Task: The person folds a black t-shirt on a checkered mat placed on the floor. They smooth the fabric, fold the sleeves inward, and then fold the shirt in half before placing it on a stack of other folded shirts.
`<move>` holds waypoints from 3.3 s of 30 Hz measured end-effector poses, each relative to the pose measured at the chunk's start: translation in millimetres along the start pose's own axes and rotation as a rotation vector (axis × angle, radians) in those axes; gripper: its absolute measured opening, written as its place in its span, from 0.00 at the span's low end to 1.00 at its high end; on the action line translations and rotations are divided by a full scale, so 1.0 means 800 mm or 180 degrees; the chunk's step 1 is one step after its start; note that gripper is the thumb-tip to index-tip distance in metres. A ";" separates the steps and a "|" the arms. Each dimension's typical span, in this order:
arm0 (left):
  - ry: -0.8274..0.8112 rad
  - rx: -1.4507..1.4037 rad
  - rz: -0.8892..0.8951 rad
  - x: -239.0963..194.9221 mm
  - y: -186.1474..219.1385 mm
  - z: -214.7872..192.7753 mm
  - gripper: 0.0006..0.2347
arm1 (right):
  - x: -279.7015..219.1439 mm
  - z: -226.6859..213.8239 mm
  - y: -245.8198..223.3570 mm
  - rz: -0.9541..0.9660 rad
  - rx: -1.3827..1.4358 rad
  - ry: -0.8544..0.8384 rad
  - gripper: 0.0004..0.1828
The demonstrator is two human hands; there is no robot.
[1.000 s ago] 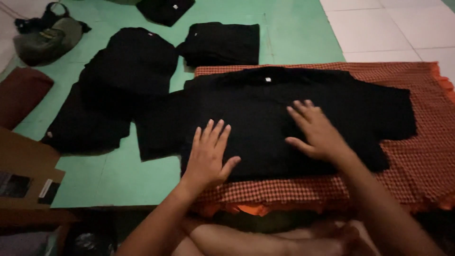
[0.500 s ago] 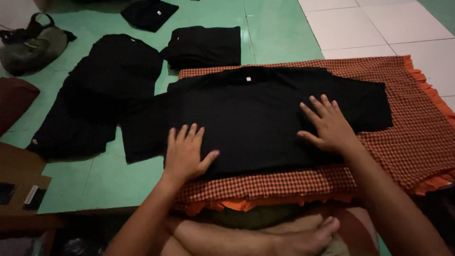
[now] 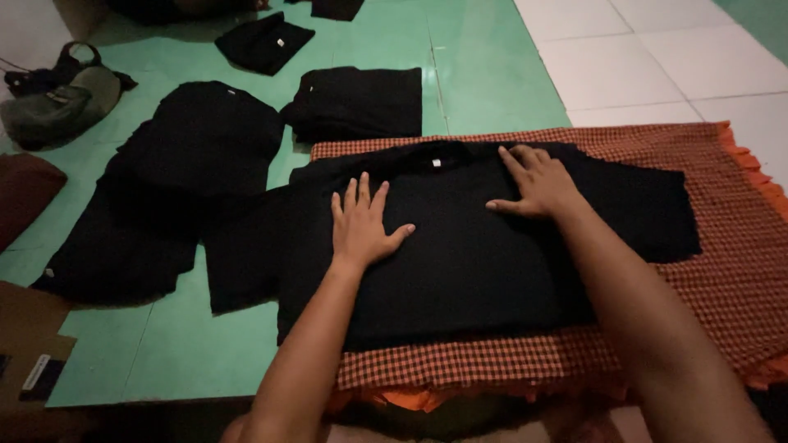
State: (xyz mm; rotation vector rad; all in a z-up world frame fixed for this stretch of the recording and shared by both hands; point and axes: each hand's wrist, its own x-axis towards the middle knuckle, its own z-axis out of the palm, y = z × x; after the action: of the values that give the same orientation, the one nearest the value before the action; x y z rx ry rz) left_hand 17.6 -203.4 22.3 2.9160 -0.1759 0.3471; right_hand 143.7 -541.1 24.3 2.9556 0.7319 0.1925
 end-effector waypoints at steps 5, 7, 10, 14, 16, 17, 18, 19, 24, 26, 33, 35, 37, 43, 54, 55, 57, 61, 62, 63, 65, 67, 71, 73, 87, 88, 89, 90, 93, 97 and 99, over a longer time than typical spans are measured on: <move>0.0370 0.0012 -0.0078 0.022 -0.010 0.014 0.37 | 0.002 0.002 -0.011 -0.0055 -0.0225 0.0500 0.66; 0.0936 0.0015 -0.0093 0.036 -0.018 0.025 0.32 | 0.002 0.007 -0.021 -0.0119 -0.0319 0.0823 0.65; 0.0931 0.0204 0.0291 0.055 -0.026 0.031 0.34 | 0.006 0.021 -0.036 -0.0453 -0.0333 0.1393 0.60; -0.0285 0.0045 0.0046 0.066 -0.027 0.016 0.44 | 0.007 0.029 -0.044 -0.0183 0.0163 0.0722 0.63; -0.0425 0.0017 0.0015 0.071 -0.029 0.014 0.45 | 0.009 0.026 -0.046 -0.0118 0.0172 0.0591 0.63; -0.0501 0.0081 0.0019 0.073 -0.030 0.016 0.46 | 0.009 0.022 -0.046 -0.0085 0.0213 0.0447 0.63; -0.0576 0.0146 0.0025 0.075 -0.032 0.018 0.46 | 0.009 0.019 -0.046 -0.0053 0.0253 0.0302 0.64; -0.0580 0.0148 0.0035 0.070 -0.026 0.013 0.46 | 0.002 0.009 -0.048 -0.0042 0.0255 0.0302 0.64; -0.0328 0.0148 -0.0047 0.036 -0.007 -0.006 0.41 | -0.020 -0.002 -0.039 -0.0117 0.0174 0.0367 0.62; -0.0401 0.0167 -0.0072 0.030 -0.010 0.000 0.42 | -0.021 0.005 -0.039 -0.0101 0.0266 0.0258 0.61; -0.0674 0.0227 -0.0175 0.029 -0.016 0.000 0.44 | -0.007 0.009 -0.043 0.0049 0.0263 -0.0297 0.62; -0.0705 0.0242 -0.0191 0.029 -0.016 0.001 0.44 | -0.007 0.011 -0.039 0.0042 0.0282 -0.0323 0.61; -0.0709 0.0261 -0.0195 0.025 -0.009 -0.002 0.44 | -0.013 0.006 -0.039 0.0044 0.0290 -0.0324 0.61; -0.0710 0.0112 -0.0064 -0.002 0.018 -0.014 0.40 | -0.052 -0.005 -0.035 0.0208 -0.0035 0.0117 0.60; -0.0697 -0.0138 0.0522 -0.004 0.130 -0.041 0.36 | -0.097 -0.001 0.047 0.0368 0.0806 0.1779 0.26; -0.0708 -0.0147 0.0561 -0.005 0.155 -0.039 0.36 | -0.122 0.008 0.075 0.0407 0.0790 0.1775 0.26; -0.0352 -0.0421 0.1238 -0.009 0.205 -0.035 0.31 | -0.174 0.024 0.129 0.2076 0.0818 0.1438 0.20; -0.0194 -0.0881 0.1535 0.017 0.295 0.010 0.29 | -0.231 0.089 0.213 0.2968 0.0831 0.0540 0.24; -0.0266 -0.0973 0.1555 0.029 0.315 0.020 0.28 | -0.237 0.095 0.216 0.3101 0.0892 0.0378 0.28; -0.0354 -0.1069 0.1582 0.038 0.336 0.033 0.26 | -0.249 0.103 0.217 0.3248 0.0955 0.0203 0.31; -0.0358 -0.1084 0.1612 0.054 0.352 0.057 0.26 | -0.251 0.080 0.188 0.3213 0.1212 0.0339 0.29; -0.0327 -0.1093 0.1637 0.061 0.356 0.073 0.26 | -0.250 0.048 0.159 0.3151 0.1460 0.0508 0.28; -0.0458 -0.1150 0.1503 0.060 0.353 0.085 0.24 | -0.247 0.036 0.152 0.3125 0.1781 0.0232 0.23; -0.0433 -0.1184 0.1479 0.056 0.352 0.093 0.24 | -0.252 0.052 0.160 0.3154 0.1740 0.0166 0.20; -0.0267 -0.1188 0.1481 0.058 0.353 0.109 0.23 | -0.256 -0.023 0.143 0.2843 0.1615 -0.0019 0.23; -0.0271 -0.1174 0.1476 0.057 0.352 0.110 0.23 | -0.251 -0.010 0.153 0.2837 0.1629 -0.0021 0.23; -0.0263 -0.1161 0.1493 0.059 0.352 0.111 0.23 | -0.246 0.002 0.164 0.1827 0.0870 0.0820 0.22; -0.0255 -0.1149 0.1509 0.060 0.353 0.112 0.23 | -0.240 0.013 0.177 0.0789 0.0096 0.1613 0.21; -0.0272 -0.1172 0.1490 0.058 0.352 0.106 0.22 | -0.184 0.015 0.164 0.0155 0.1103 0.1426 0.22; -0.0288 -0.1173 0.1487 0.059 0.351 0.108 0.22 | -0.148 0.053 0.173 -0.0005 0.1248 0.0699 0.28; -0.0244 -0.1127 0.1507 0.059 0.353 0.108 0.22 | -0.144 0.047 0.173 0.0510 0.1134 -0.0063 0.35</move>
State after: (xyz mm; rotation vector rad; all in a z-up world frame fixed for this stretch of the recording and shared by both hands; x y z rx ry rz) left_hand 42.6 -500.6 3.3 2.5098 -0.8526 0.2405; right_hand 111.4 -719.4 -8.0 3.3513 0.5787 0.0465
